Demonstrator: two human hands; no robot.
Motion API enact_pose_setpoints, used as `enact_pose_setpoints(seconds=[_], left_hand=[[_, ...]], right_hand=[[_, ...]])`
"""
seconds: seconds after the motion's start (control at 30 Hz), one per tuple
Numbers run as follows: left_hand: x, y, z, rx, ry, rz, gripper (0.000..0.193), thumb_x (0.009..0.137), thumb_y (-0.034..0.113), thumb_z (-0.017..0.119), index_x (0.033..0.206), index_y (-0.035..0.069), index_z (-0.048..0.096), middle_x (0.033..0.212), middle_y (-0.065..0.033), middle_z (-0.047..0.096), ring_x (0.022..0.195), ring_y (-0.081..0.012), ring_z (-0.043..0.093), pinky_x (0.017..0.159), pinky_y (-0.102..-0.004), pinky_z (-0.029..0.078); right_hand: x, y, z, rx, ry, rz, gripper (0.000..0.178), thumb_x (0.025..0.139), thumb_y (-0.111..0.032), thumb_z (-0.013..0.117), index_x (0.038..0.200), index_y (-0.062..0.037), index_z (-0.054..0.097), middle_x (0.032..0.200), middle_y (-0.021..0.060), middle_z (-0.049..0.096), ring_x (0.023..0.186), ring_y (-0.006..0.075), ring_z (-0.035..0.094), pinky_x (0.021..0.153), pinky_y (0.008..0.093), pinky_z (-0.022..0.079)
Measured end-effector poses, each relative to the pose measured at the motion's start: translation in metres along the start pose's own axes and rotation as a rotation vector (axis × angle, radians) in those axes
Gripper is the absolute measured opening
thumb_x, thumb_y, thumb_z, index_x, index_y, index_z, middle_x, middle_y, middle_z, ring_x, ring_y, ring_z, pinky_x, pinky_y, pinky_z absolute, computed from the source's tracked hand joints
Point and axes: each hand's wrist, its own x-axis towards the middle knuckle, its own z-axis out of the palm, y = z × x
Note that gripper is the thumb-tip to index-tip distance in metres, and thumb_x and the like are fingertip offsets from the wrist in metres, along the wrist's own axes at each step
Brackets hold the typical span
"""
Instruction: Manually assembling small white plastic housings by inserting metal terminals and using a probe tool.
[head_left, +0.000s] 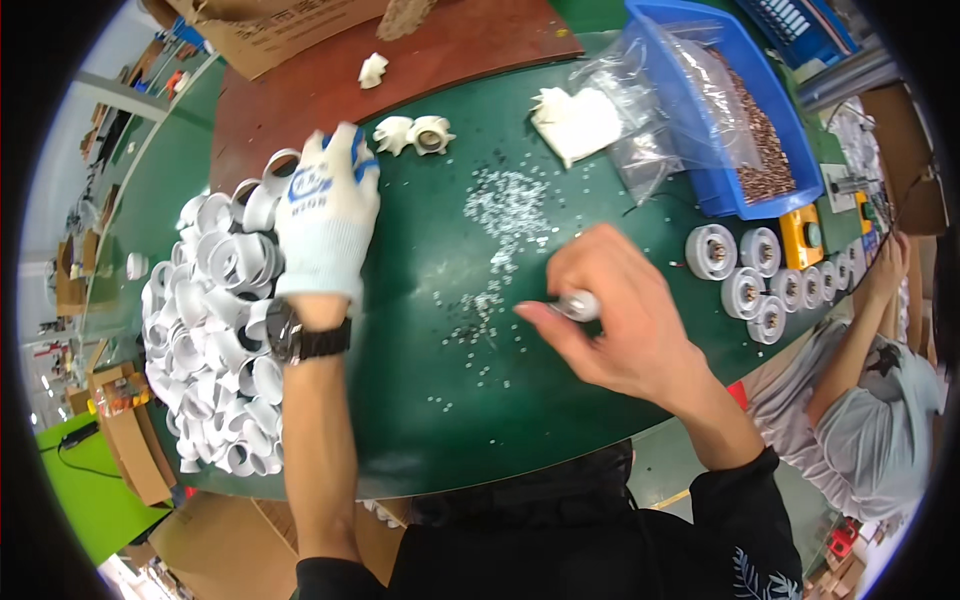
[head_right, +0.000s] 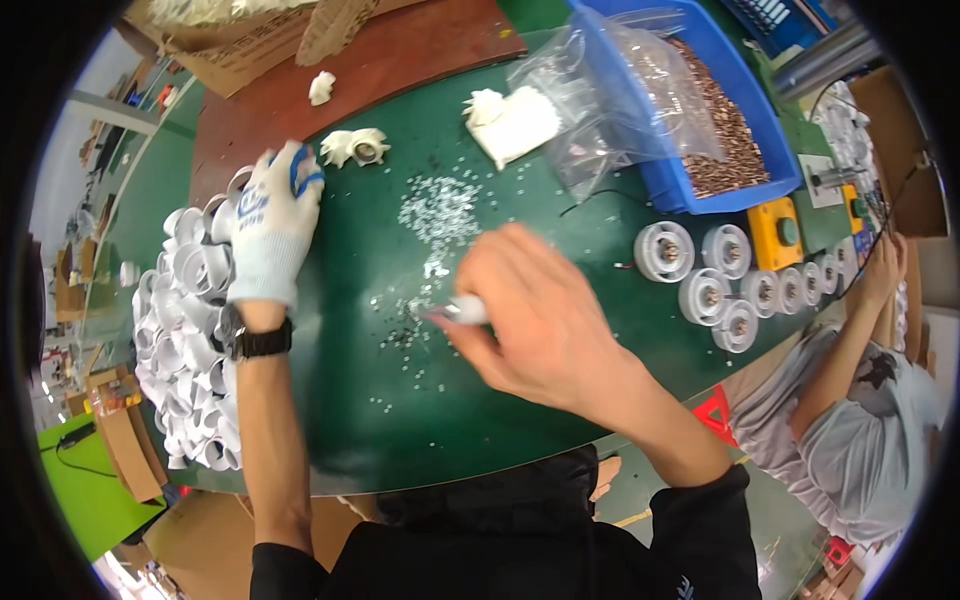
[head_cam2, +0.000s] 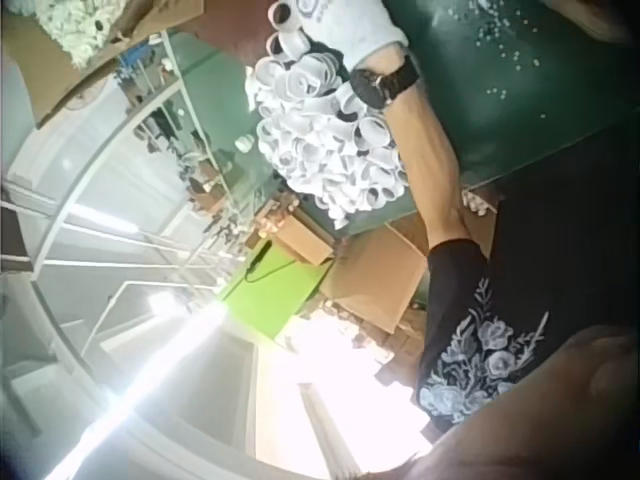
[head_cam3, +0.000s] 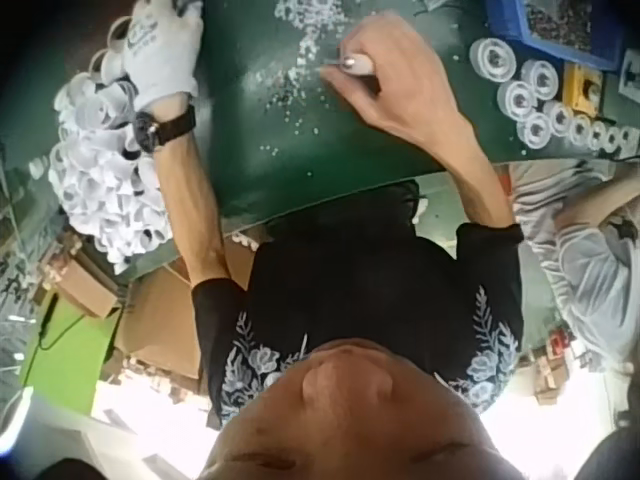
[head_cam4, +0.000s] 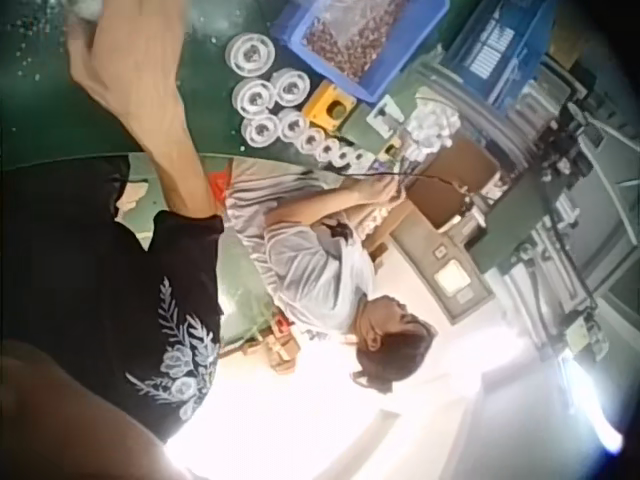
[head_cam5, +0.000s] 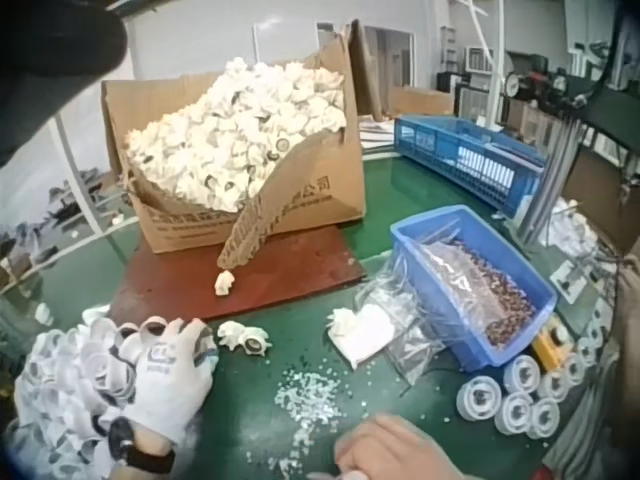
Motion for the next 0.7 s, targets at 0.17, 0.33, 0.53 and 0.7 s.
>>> enact_pose_setpoints(seconds=[0.17,0.33,0.53,0.7], left_hand=[[-0.049,0.020,-0.036,-0.252,-0.131,0.012,0.041,0.087,0.016,0.076,0.122,0.004,0.060,0.114,-0.0183,0.068,0.097,-0.0322,0.069,0.084,-0.0382,0.056],[-0.075,0.033,-0.053,-0.746,-0.212,-0.260,0.040,0.083,0.005,0.079,0.119,-0.001,0.061,0.107,-0.0128,0.071,0.093,-0.0203,0.069,0.086,-0.0315,0.055],[-0.108,0.034,-0.050,-1.405,0.017,-0.315,0.040,0.082,-0.001,0.077,0.118,-0.007,0.061,0.112,-0.0127,0.072,0.102,-0.0167,0.067,0.096,-0.0324,0.053],[-0.121,0.045,-0.050,-1.610,0.092,-0.319,0.047,0.079,0.000,0.078,0.122,-0.010,0.060,0.121,-0.0198,0.069,0.110,-0.0221,0.068,0.110,-0.0373,0.044]], right_hand=[[-0.049,0.011,-0.068,-0.603,0.154,0.016,0.040,0.072,0.001,0.082,0.093,-0.0027,0.048,0.120,0.0187,0.063,0.107,0.0410,0.056,0.088,0.0470,0.047],[-0.063,0.023,-0.082,-0.877,0.092,0.198,0.043,0.071,0.003,0.082,0.096,-0.0027,0.047,0.123,0.0194,0.061,0.108,0.0409,0.056,0.090,0.0459,0.047],[-0.035,0.003,-0.049,-0.192,0.184,0.228,0.047,0.070,0.005,0.084,0.097,-0.0059,0.047,0.125,0.0182,0.059,0.110,0.0334,0.058,0.093,0.0414,0.048],[0.018,-0.011,-0.006,0.066,0.035,-0.104,0.048,0.070,0.004,0.085,0.095,-0.0095,0.046,0.128,0.0163,0.056,0.112,0.0303,0.059,0.092,0.0405,0.049]])
